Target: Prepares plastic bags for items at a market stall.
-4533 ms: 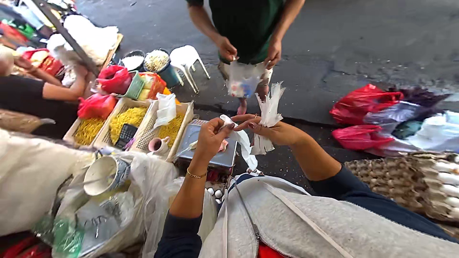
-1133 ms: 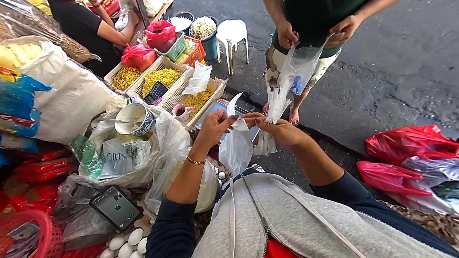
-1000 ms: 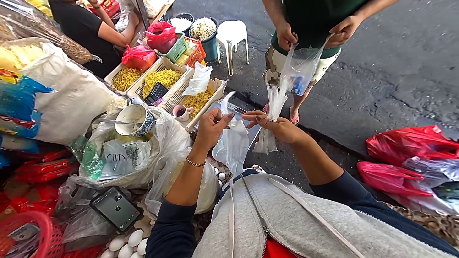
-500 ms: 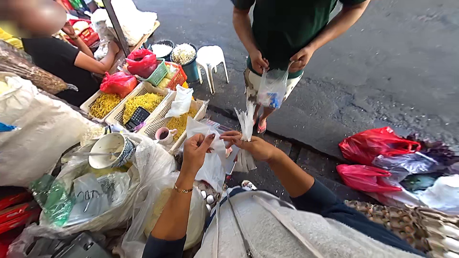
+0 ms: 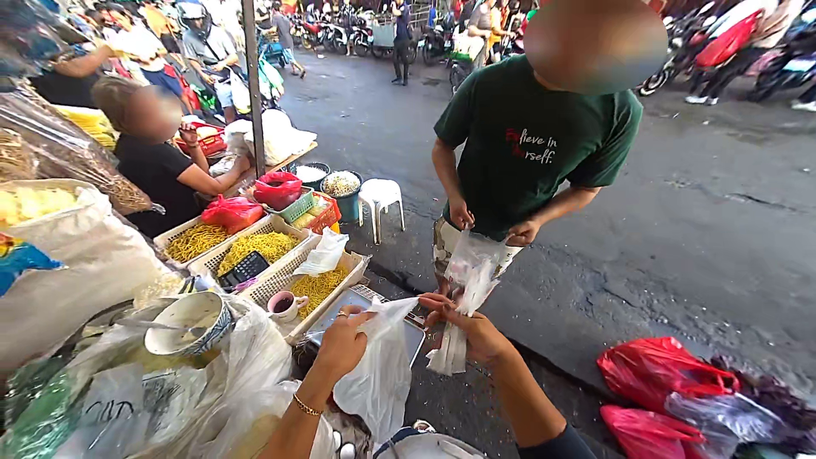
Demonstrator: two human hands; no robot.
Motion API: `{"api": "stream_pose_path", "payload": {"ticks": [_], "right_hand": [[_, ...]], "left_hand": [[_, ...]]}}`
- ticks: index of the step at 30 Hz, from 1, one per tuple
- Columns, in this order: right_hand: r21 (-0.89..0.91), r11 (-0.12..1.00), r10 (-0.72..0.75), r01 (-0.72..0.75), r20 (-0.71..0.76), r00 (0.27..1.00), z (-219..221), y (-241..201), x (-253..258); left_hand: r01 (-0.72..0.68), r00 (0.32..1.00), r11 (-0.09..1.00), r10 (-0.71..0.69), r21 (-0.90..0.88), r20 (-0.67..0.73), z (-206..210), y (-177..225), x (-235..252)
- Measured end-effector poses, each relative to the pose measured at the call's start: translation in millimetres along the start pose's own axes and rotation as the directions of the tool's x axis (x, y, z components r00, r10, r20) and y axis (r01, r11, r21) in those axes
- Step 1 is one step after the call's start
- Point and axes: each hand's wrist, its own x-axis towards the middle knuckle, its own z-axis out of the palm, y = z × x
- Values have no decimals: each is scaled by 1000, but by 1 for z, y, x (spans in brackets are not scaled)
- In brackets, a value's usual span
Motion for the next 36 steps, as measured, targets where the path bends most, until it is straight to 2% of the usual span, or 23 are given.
{"api": "stream_pose_path", "payload": {"ticks": [2,4,5,6,7,8,9,10,11,12,14,15,17,19,20,22,23,25,27,31,33,34,36], "right_hand": [[43,999,-6,5,7,1000,-6,-1,-5],[3,1000,15,-15,15,1000,-12,3,-8],[-96,995,41,-39,19,999,-16,7,-9],[-294,954,68,-59,22,997,-23,12,-9],[-550,832,102,-79,12,995,-30,16,-7],[-756,643,146,-119,-31,989,-35,18,-5],[-855,474,253,-210,-96,963,-37,13,-1],[-876,381,341,-295,-163,926,-38,7,3],[-858,375,363,-352,-213,907,-39,0,8],[-807,452,320,-380,-251,913,-39,-6,10],[-598,737,153,-315,-307,939,-28,-19,14],[-466,860,53,-208,-323,945,-16,-25,16],[-248,965,-166,85,-324,931,14,-25,24],[-111,948,-319,299,-309,896,43,-5,32],[-62,938,-343,341,-307,888,57,9,34],[-42,944,-325,329,-309,894,75,41,39],[-46,951,-305,306,-306,902,80,54,40],[-94,954,-301,286,-265,916,82,68,40],[-189,945,-305,268,-208,929,78,75,40],[-360,918,-240,165,-174,955,70,98,39],[-528,829,-256,183,-68,964,72,103,36],[-638,755,-191,154,11,982,74,98,32],[-792,603,67,97,171,983,81,72,13]], "left_hand": [[157,986,987,-159,46,48,-2,-13,6],[251,965,963,-257,98,53,-3,-18,8],[270,961,958,-274,99,37,-2,-19,8],[274,961,957,-276,94,17,-2,-19,7],[264,964,960,-264,96,-8,0,-19,6],[247,969,962,-245,112,-34,2,-19,6],[232,973,962,-226,142,-56,5,-17,6],[224,974,961,-214,162,-73,8,-14,7],[220,975,962,-209,161,-80,10,-10,7],[218,975,964,-208,153,-77,12,-6,9],[197,980,975,-193,107,-45,18,-1,13],[177,984,982,-176,64,-13,23,1,16],[147,987,986,-141,-81,76,30,5,22],[103,993,928,-74,-359,94,34,10,21],[76,996,854,-44,-515,74,32,15,16],[23,999,723,-36,-690,-5,19,26,1],[9,999,718,-38,-696,-27,12,25,-4],[-12,999,786,-19,-618,-44,7,12,-8],[15,999,887,-30,-462,-24,5,-1,-10],[-6,1000,977,0,-212,-28,-2,8,-18],[-25,999,992,29,-121,29,-3,26,-27],[-32,996,998,36,-53,80,2,37,-31],[-95,983,993,84,65,163,31,53,-34]]}}
